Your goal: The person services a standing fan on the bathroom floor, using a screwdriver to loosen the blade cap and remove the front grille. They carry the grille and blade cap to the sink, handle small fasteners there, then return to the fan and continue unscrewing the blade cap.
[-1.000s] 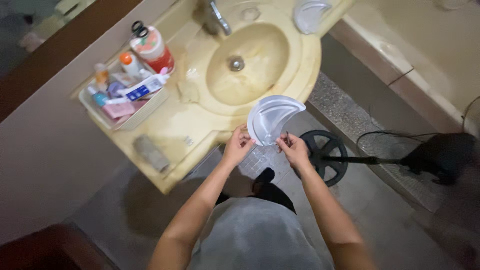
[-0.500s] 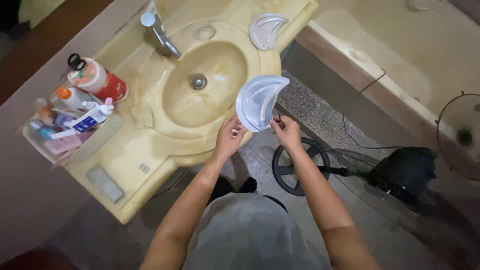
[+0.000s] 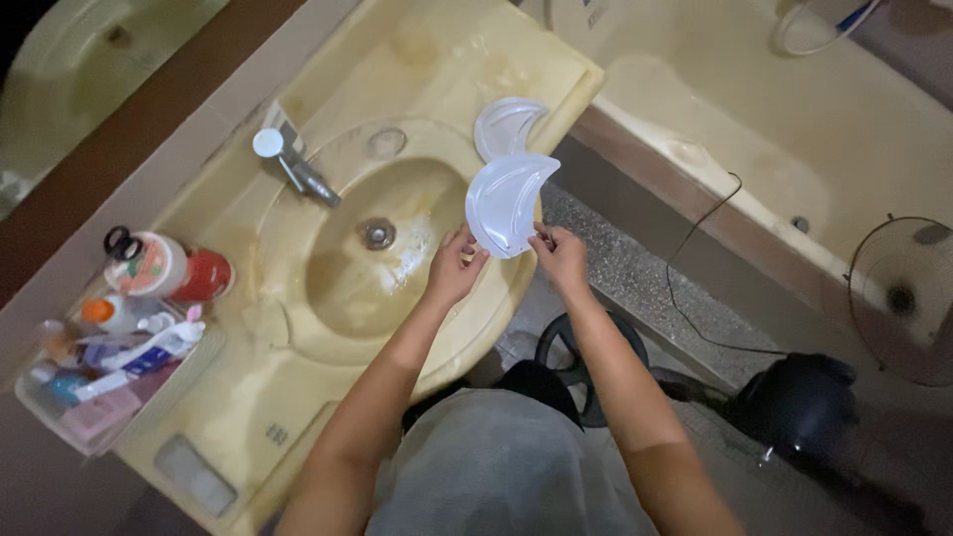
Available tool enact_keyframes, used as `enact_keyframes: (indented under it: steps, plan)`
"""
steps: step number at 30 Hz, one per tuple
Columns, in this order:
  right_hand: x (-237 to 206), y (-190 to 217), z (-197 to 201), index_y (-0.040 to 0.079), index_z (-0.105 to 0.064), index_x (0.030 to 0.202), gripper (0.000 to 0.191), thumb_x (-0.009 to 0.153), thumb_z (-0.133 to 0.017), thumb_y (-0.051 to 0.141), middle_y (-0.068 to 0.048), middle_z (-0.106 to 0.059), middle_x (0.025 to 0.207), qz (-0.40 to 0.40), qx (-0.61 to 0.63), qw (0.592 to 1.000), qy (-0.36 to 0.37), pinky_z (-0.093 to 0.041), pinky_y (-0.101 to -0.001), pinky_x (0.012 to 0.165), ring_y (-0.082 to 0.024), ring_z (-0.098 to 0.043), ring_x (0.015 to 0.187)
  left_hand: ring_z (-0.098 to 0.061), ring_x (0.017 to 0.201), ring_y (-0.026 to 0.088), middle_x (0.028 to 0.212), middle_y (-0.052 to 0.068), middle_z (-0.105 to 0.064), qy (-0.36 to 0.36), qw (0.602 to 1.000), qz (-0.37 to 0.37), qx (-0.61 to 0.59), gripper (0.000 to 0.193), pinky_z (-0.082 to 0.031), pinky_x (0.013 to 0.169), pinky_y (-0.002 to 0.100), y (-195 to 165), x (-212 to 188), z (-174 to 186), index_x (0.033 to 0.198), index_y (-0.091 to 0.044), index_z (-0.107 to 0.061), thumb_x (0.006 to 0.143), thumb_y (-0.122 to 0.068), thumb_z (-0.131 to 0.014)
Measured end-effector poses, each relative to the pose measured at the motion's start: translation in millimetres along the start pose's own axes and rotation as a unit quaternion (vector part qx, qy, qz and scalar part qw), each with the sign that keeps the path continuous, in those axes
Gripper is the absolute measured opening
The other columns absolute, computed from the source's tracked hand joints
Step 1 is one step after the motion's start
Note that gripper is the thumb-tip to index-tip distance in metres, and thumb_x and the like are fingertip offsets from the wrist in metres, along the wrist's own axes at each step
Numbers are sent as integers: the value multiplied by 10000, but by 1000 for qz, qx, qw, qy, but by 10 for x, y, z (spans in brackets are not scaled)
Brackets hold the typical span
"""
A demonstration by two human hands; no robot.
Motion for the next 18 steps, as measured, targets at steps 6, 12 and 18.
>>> enact_keyframes:
  steps: [6, 12, 18]
  plan:
    - [972, -275, -186, 61, -779, 1152, 340, 845, -823, 201, -78, -700, 810, 19, 2, 1000, 10, -511, -297, 648, -133, -600, 679, -653, 969, 248, 1149, 147, -626, 13, 1000, 11, 15, 739, -588, 726, 332, 214, 947, -153, 1540, -70, -447, 874, -201, -739]
    - [1995, -577, -428, 82, -781, 1143, 354, 824, -837, 226, -51, -699, 790, -37, -17, 998, 42, -513, -293, 644, -116, -610, 668, -602, 1155, 404, 1254, 259, -591, -18, 989, -28, 142, 758, -510, 1004, 446, 428, 1965, -263, 1499, -15, -470, 884, -318, -794]
    - [2928, -802, -660, 91, -783, 1154, 330, 842, -814, 195, -58, -702, 824, -72, -5, 994, 81, -529, -298, 670, -128, -629, 697, -563, 1252, 408, 1390, 252, -544, 27, 984, 65, 164, 818, -458, 1020, 505, 808, 2853, -546, 1543, -39, -426, 872, -411, -706]
Point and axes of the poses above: each hand's wrist, its own x-axis towards the middle knuckle, its own z-axis out of the back of the hand, y = z × x, the point moved 8 cm from there along x, towards the middle knuckle
